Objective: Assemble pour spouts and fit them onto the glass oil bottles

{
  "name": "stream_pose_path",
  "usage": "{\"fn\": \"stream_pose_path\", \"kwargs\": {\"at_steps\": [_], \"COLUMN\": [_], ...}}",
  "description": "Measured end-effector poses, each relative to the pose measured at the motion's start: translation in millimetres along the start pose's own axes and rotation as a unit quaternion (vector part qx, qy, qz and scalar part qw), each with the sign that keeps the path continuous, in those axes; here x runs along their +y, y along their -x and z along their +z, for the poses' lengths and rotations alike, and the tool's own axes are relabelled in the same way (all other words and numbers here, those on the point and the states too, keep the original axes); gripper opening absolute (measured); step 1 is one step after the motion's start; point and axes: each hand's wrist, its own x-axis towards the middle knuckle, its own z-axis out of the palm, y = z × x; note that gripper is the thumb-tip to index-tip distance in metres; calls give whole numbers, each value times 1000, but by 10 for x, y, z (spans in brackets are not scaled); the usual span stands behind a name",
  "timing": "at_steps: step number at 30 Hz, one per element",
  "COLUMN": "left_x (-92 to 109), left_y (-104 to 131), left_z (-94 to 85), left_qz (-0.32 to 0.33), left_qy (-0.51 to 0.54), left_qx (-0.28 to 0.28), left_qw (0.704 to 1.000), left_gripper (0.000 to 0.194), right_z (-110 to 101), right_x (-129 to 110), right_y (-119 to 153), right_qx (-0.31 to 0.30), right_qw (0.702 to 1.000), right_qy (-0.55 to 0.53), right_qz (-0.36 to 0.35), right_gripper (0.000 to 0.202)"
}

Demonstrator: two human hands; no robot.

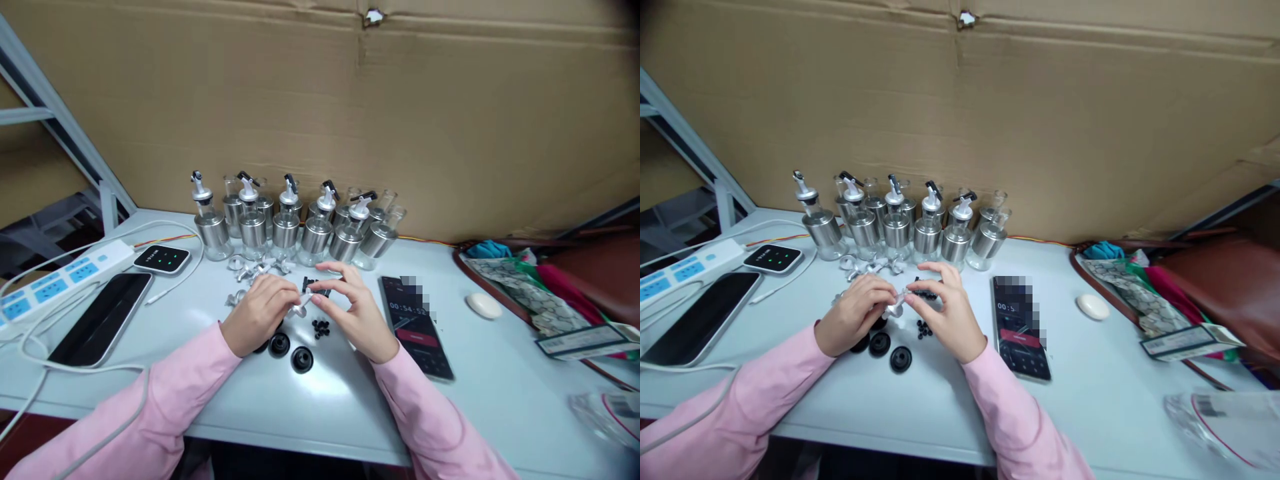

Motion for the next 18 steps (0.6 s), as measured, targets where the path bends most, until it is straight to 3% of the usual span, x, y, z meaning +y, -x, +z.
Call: {"fn": "stream_pose_path", "kwargs": {"at_steps": [10, 18], "left_x": [9, -32], "left_y": [-7, 29], "left_z": [-25, -14], "left_qz": [-21, -33], "left_qy": [-32, -27], "left_qx": [-26, -3], "left_qw": [999, 999], "left_gripper": [11, 11], "right_z": [-18, -35], "right_x": [23, 46], "right_y": [-1, 48], "right_qx": [-40, -141], "right_qw": [999, 964], "right_qy": [32, 221], "right_qz": [10, 42], "right_gripper": [12, 15]}}
